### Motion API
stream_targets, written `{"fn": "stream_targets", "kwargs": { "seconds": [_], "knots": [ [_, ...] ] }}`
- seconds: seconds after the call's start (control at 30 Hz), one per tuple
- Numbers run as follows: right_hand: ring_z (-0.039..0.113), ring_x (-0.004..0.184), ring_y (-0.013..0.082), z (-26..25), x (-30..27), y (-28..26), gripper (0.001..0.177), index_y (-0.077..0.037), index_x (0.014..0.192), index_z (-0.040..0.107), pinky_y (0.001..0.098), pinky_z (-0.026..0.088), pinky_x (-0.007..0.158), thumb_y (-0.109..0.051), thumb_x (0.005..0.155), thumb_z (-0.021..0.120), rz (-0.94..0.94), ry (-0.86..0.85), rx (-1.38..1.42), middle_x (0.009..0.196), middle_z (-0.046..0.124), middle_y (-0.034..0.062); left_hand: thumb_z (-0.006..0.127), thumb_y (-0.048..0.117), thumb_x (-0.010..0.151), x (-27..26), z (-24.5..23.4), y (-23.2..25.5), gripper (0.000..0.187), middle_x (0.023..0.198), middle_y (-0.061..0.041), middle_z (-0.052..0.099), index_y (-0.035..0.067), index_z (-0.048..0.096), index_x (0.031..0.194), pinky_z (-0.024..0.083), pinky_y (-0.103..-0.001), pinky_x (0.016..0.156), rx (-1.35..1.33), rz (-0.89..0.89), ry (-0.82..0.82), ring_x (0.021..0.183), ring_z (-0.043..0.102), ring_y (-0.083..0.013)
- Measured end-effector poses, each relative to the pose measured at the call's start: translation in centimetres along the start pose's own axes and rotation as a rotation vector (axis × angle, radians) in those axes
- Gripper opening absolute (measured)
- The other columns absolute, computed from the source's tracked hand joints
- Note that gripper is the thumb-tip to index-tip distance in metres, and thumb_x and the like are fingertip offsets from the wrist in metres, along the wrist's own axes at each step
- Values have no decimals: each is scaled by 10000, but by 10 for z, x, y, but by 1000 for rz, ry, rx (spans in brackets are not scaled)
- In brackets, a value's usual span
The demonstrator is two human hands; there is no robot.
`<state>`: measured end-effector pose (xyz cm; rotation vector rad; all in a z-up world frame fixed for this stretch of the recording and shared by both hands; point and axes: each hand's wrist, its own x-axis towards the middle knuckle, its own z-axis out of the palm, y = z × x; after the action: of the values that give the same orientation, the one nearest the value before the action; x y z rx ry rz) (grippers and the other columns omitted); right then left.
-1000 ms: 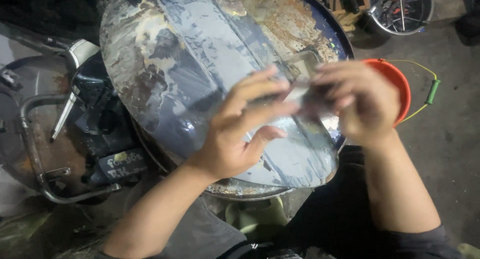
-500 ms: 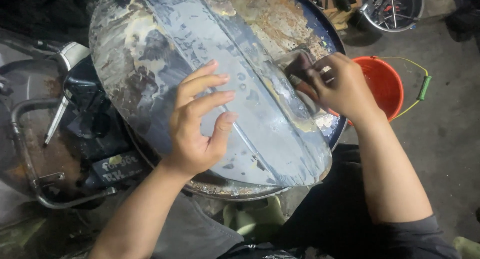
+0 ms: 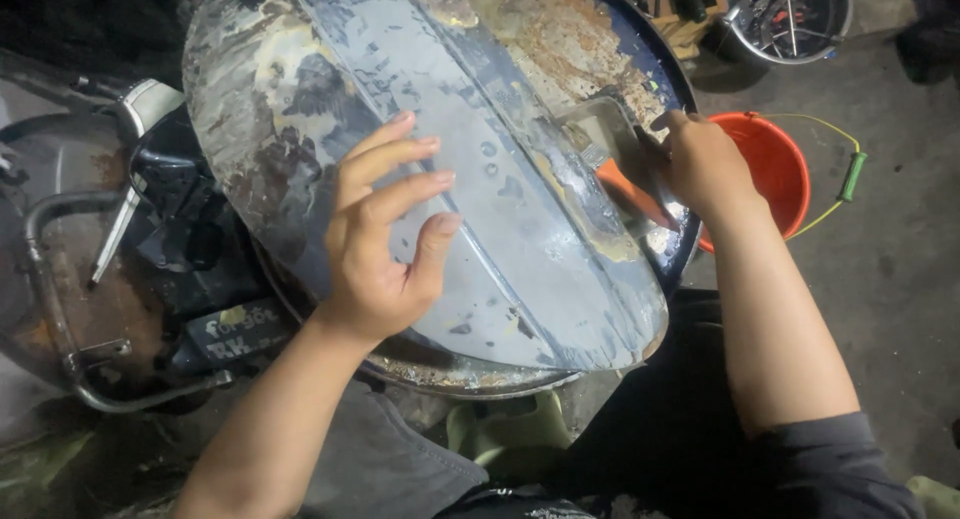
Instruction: The person folds a piece of sandpaper and uses it to sand a large, curved metal object resting on their lap. They then switch to a metal scraper to remove residue from the same surface.
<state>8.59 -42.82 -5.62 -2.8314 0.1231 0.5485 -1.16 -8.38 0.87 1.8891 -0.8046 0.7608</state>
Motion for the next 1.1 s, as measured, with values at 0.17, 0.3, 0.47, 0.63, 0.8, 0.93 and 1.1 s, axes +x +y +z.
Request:
{"fn": "stream_targets", "kwargs": {
  "seconds": [0.17, 0.3, 0.47, 0.63, 0.8, 0.93, 1.1],
  "knots": [
    [720, 970, 357, -13, -9, -10, 238, 13, 1315, 655, 445, 632, 800, -82, 1102, 605, 61, -35, 76, 1203, 702, 237, 533, 194, 1159, -3, -1, -6, 239, 1338, -226, 572, 6, 578, 1299, 541, -639, 1251, 18, -26, 22, 1393, 573, -492],
    [629, 806, 355, -15, -8, 17, 255, 113, 1201, 648, 529, 526, 645, -66, 1092, 502, -91, 282, 291, 1048, 652, 282, 541, 195, 1158, -4, -4, -7, 231, 1340, -220, 569, 15, 582, 1296, 537, -654, 1252, 35, -27, 28, 1386, 575, -486],
    [530, 844, 323, -64, -116, -23, 181, 54, 1120, 673, 457, 409, 741, -57, 1007, 586, -410, 462, 180, 957, 575, 189, 579, 170, 1140, -4, 0, -15, 241, 1380, -226, 558, 3, 594, 1313, 500, -622, 1275, 60, -78, -18, 1438, 528, -465],
    [641, 664, 279, -60, -201, -73, 168, -61, 1072, 667, 423, 489, 663, -131, 922, 639, -549, 218, 129, 837, 671, 110, 505, 231, 1164, -5, 2, -16, 297, 1465, -209, 506, 26, 615, 1350, 418, -659, 1329, 119, -185, -116, 1531, 418, -482],
    [627, 527, 281, -29, -215, -74, 639, -201, 1538, 611, 458, 585, 443, -223, 906, 697, -566, 206, -165, 896, 606, 16, 456, 169, 1178, -7, 3, -15, 285, 1474, -212, 483, 24, 619, 1361, 465, -630, 1299, 184, -163, -167, 1539, 381, -508],
    [593, 433, 270, -20, -217, -72, 662, -193, 1560, 578, 447, 541, 347, -237, 910, 691, -543, 192, -210, 914, 576, 29, 583, -207, 1057, -7, 4, -13, 389, 1499, -214, 460, 33, 600, 1363, 661, -492, 1188, 141, -188, -202, 1554, 352, -502],
    [592, 421, 371, -19, -212, -76, 637, -218, 1538, 595, 511, 515, 307, -279, 909, 669, -491, 171, -214, 896, 566, 51, 570, -182, 1003, -10, 8, -17, 339, 1421, -230, 624, 4, 726, 1240, 410, -656, 1260, 263, -171, -262, 1396, 595, -464]
  ]
}}
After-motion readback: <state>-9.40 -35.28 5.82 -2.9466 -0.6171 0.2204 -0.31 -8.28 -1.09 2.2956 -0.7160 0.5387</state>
